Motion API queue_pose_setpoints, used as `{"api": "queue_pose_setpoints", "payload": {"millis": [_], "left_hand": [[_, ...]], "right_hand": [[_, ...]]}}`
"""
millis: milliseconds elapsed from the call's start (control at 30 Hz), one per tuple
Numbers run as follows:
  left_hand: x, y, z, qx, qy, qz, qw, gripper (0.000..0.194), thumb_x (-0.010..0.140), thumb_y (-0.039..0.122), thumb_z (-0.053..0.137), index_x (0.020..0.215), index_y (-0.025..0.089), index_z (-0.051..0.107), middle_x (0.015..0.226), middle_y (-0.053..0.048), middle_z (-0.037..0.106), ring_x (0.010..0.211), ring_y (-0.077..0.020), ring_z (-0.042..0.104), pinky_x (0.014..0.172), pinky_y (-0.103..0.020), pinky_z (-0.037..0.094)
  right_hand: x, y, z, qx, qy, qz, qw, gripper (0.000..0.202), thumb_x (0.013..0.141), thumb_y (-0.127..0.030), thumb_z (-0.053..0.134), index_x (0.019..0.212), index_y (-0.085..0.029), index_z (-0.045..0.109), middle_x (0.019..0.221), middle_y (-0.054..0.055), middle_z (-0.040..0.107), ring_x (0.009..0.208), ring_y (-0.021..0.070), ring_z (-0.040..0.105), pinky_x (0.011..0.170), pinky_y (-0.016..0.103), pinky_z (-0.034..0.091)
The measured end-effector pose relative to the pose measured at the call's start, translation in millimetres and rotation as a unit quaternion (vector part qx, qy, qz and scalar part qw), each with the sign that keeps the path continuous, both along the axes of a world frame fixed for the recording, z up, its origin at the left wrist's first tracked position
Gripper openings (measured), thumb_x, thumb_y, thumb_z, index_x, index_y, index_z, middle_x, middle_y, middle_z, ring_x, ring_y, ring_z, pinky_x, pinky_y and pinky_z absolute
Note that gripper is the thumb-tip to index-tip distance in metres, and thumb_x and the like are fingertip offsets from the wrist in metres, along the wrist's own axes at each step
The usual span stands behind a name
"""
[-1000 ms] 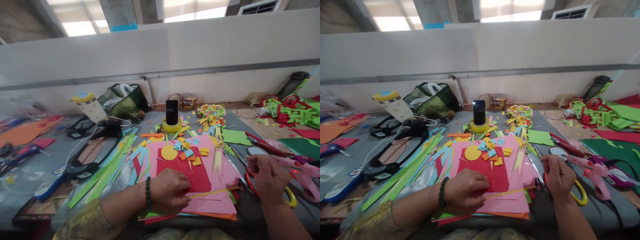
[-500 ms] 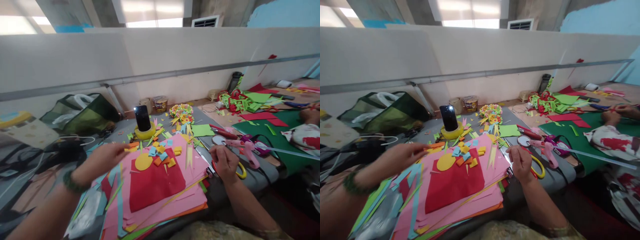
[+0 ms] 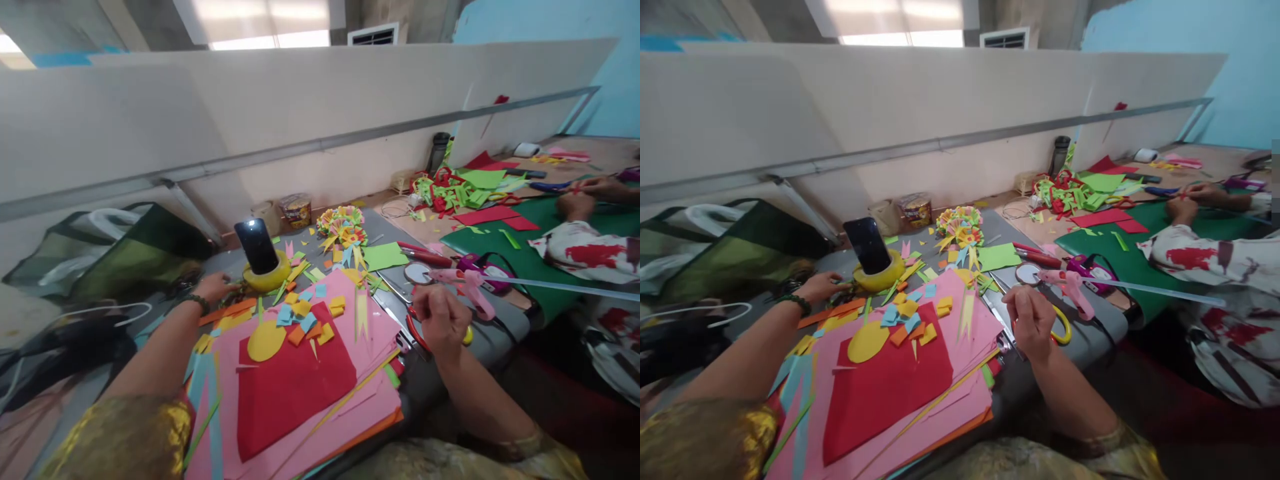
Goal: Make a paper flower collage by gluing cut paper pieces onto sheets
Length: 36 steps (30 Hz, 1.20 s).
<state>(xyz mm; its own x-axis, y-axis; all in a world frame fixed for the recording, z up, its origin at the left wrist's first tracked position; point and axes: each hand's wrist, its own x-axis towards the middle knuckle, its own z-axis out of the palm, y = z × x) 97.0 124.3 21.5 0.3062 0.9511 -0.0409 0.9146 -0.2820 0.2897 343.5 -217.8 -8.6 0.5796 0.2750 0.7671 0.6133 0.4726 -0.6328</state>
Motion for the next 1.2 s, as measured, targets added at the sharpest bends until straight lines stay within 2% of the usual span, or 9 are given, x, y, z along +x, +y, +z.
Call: {"api": "queue_pose_setpoints", "payload": {"millis": [167,267,367,433,500,600,700,967,1200], "left_hand": [[4.0,0.1,-2.3,-0.048,0.043,0.021,0.998,0.017,0.072,0.024,0.073,0.064,0.020,0.059,0.059,-0.001,0.065,0.074,-0.0231,0.067,0.060,-0.023,0.045],[6.3,1.4,-3.4,-0.068,0.048,0.031,0.996,0.011,0.077,0.022,0.072,0.083,0.015,0.066,0.078,-0.006,0.073,0.081,-0.0232,0.069,0.062,-0.024,0.047],[7.9,5.9,-3.4,-0.091,0.043,0.037,0.994,0.028,0.083,0.022,0.071,0.107,0.011,0.065,0.106,-0.011,0.071,0.095,-0.0246,0.068,0.073,-0.028,0.053],[7.9,9.1,-3.3,-0.114,0.033,0.036,0.992,0.031,0.089,0.027,0.067,0.115,0.013,0.063,0.114,-0.010,0.068,0.097,-0.0228,0.067,0.080,-0.034,0.056],[7.3,11.4,-3.5,-0.129,0.014,0.035,0.991,0.025,0.087,0.027,0.069,0.108,0.014,0.066,0.102,-0.008,0.070,0.088,-0.0213,0.068,0.076,-0.035,0.057],[6.2,12.9,-5.1,-0.128,-0.027,0.032,0.991,0.012,0.068,0.016,0.076,0.076,0.016,0.066,0.068,-0.003,0.068,0.069,-0.0211,0.067,0.061,-0.027,0.051],[5.3,14.2,-7.5,-0.118,-0.063,0.035,0.990,0.018,0.056,0.016,0.077,0.059,0.020,0.059,0.053,0.001,0.061,0.061,-0.0200,0.063,0.055,-0.025,0.046],[4.4,15.4,-8.7,-0.116,-0.145,0.055,0.981,0.023,0.046,0.008,0.072,0.063,0.019,0.060,0.050,0.003,0.056,0.062,-0.0201,0.060,0.054,-0.025,0.044],[2.4,6.2,-5.8,-0.131,-0.219,0.072,0.964,0.020,0.045,0.007,0.073,0.057,0.018,0.060,0.044,0.004,0.051,0.057,-0.0195,0.058,0.052,-0.026,0.043]], "right_hand": [[0.3,-0.6,4.1,0.007,0.004,-0.003,1.000,0.040,0.101,-0.031,0.047,0.064,-0.019,0.058,0.050,-0.006,0.045,0.041,0.0067,0.037,0.041,0.022,0.029],[0.4,-1.3,6.3,-0.002,0.003,0.000,1.000,0.041,0.100,-0.033,0.049,0.063,-0.019,0.057,0.049,-0.005,0.044,0.040,0.0068,0.037,0.039,0.022,0.027],[1.2,-2.3,6.5,-0.022,0.005,0.009,1.000,0.042,0.100,-0.036,0.049,0.063,-0.019,0.058,0.047,-0.005,0.044,0.039,0.0072,0.036,0.039,0.022,0.027],[1.7,-2.9,6.4,-0.029,0.009,0.011,0.999,0.041,0.099,-0.038,0.050,0.064,-0.019,0.059,0.047,-0.005,0.045,0.039,0.0077,0.037,0.038,0.023,0.028],[1.5,-3.1,6.8,-0.035,0.014,0.011,0.999,0.041,0.099,-0.039,0.051,0.065,-0.019,0.061,0.047,-0.004,0.046,0.038,0.0082,0.037,0.037,0.024,0.027],[0.6,-2.6,8.1,-0.040,0.022,0.017,0.999,0.040,0.098,-0.040,0.053,0.064,-0.020,0.062,0.046,-0.004,0.047,0.037,0.0084,0.038,0.035,0.024,0.024],[-0.1,-1.6,8.9,-0.040,0.022,0.028,0.999,0.040,0.097,-0.041,0.054,0.065,-0.020,0.063,0.047,-0.004,0.048,0.036,0.0082,0.038,0.034,0.024,0.024],[2.8,-1.5,5.3,-0.067,0.030,0.024,0.997,0.040,0.096,-0.045,0.055,0.066,-0.021,0.065,0.045,-0.003,0.049,0.036,0.0093,0.039,0.033,0.025,0.026],[1.7,-1.3,7.7,-0.091,0.014,0.000,0.996,0.047,0.095,-0.051,0.054,0.060,-0.020,0.060,0.043,-0.003,0.046,0.035,0.0092,0.037,0.033,0.025,0.025]]}}
